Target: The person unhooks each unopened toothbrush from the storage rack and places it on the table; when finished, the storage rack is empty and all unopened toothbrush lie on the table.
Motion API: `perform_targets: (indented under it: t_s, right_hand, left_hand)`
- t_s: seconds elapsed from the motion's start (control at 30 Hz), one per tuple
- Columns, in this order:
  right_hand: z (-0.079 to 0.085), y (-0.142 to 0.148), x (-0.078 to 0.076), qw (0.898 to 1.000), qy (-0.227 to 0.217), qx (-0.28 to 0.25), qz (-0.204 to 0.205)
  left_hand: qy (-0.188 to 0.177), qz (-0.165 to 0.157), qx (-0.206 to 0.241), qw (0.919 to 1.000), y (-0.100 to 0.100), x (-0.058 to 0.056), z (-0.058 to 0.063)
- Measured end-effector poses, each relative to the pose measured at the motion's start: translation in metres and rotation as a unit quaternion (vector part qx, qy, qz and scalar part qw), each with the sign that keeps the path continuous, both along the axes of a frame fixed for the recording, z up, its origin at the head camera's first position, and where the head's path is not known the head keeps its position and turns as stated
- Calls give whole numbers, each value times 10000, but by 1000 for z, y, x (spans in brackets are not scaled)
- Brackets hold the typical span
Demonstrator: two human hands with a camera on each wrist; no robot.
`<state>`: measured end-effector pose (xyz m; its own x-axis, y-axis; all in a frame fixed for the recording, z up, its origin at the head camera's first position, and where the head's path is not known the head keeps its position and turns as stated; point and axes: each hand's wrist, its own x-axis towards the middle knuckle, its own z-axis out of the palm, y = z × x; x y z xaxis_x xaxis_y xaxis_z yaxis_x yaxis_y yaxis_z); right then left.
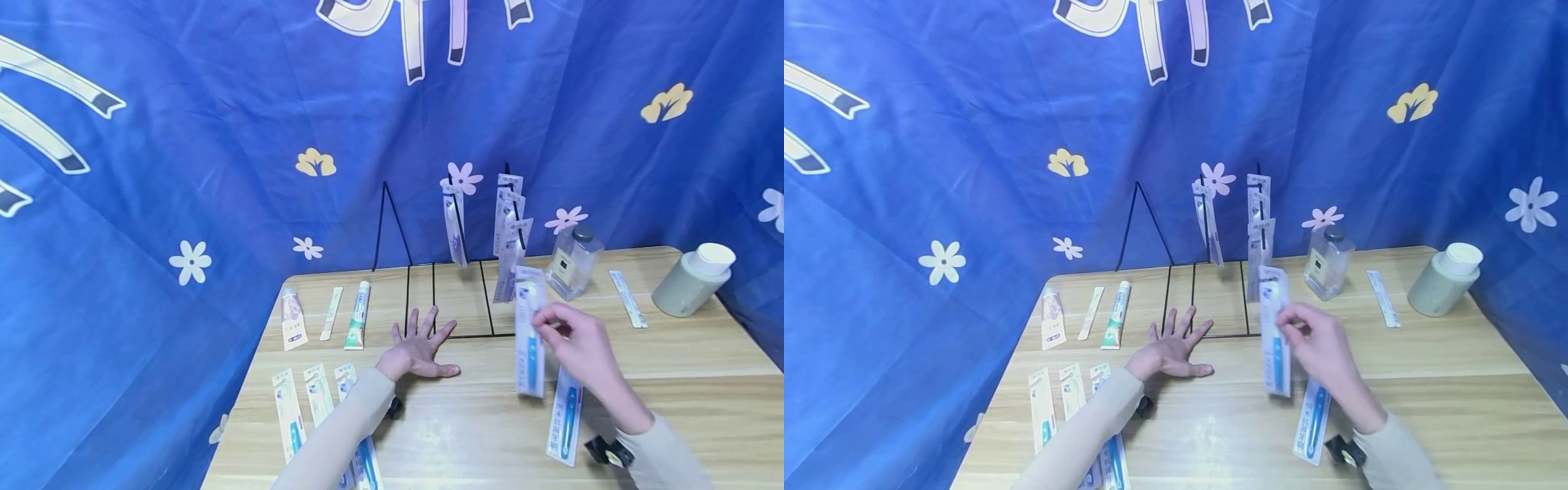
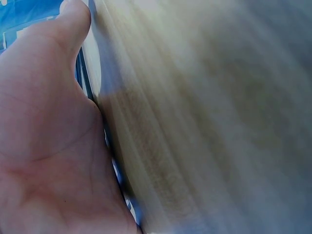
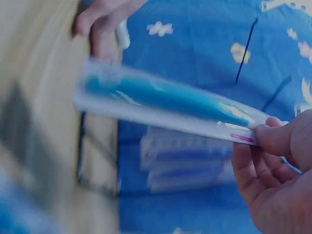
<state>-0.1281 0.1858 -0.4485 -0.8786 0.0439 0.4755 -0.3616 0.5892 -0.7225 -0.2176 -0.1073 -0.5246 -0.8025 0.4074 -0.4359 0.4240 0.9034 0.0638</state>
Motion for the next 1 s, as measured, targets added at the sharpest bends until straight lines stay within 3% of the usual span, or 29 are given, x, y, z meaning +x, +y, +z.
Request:
perform_targets:
  t_s: [0.17, 0.37, 0.5, 0.77, 1.0]
  right_hand:
    - [-21, 52, 18, 9948, -942, 71, -393]
    - [-50, 91, 26, 9677, -2412, 464, -571]
    - [-66, 99, 28, 9528, -2942, 573, -478]
    - [-81, 100, 31, 9427, -3286, 458, -353]
    - [-81, 104, 32, 9439, -2926, 1463, -455]
  left_hand:
    - [-57, 8, 30, 10000, -1, 0, 0]
    - [-58, 44, 65, 10000, -2, -1, 2]
    - [-15, -1, 107, 9999, -2, -1, 1]
    - [30, -15, 114, 9999, 0, -2, 1]
    - [18, -10, 117, 9999, 0, -1, 2]
